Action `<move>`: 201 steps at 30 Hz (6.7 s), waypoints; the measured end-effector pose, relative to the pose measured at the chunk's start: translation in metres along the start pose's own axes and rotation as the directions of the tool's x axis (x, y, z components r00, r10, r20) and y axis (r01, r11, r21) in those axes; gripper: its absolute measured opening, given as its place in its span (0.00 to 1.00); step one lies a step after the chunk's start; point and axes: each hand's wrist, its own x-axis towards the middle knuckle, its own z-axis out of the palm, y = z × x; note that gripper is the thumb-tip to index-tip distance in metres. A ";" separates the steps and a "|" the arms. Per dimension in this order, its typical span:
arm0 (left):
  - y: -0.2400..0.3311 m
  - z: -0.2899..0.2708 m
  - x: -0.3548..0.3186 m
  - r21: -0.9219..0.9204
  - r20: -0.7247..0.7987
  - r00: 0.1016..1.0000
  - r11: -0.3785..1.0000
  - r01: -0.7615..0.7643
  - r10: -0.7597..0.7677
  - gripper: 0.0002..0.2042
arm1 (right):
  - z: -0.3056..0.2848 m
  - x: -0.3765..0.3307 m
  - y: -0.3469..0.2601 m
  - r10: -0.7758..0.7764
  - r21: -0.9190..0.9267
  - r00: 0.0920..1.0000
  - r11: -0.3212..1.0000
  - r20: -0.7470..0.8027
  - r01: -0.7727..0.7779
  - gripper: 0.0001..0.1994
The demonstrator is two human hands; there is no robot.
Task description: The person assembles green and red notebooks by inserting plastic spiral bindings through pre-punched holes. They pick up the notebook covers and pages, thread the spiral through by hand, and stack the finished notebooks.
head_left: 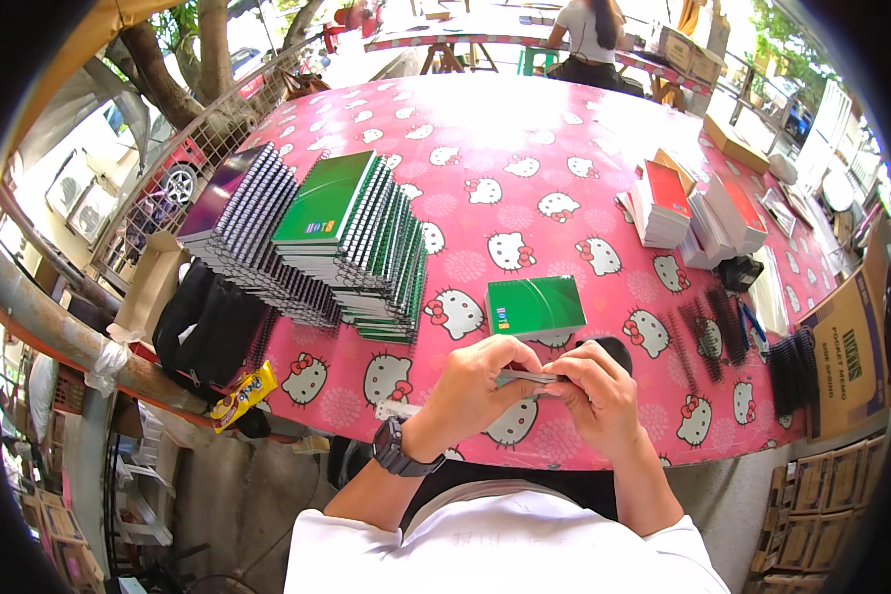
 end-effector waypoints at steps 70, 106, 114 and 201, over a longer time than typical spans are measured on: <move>-0.060 0.066 -0.027 0.692 -0.096 0.955 0.708 -0.139 0.281 0.16 | 0.041 -0.060 0.064 0.577 0.348 0.807 0.787 -0.122 -0.510 0.08; -0.056 0.058 -0.016 0.529 -0.108 0.946 0.823 -0.207 0.307 0.09 | -0.037 -0.050 0.059 0.312 -0.082 0.949 0.948 0.044 -0.308 0.12; -0.053 0.058 -0.018 0.547 -0.088 0.958 0.817 -0.182 0.273 0.08 | -0.043 -0.056 0.068 0.358 0.067 0.848 0.908 0.390 -0.414 0.14; -0.114 0.047 -0.020 -0.416 0.102 0.982 0.890 0.187 -0.159 0.20 | -0.025 -0.044 0.080 0.465 0.367 0.800 0.718 0.379 -0.592 0.23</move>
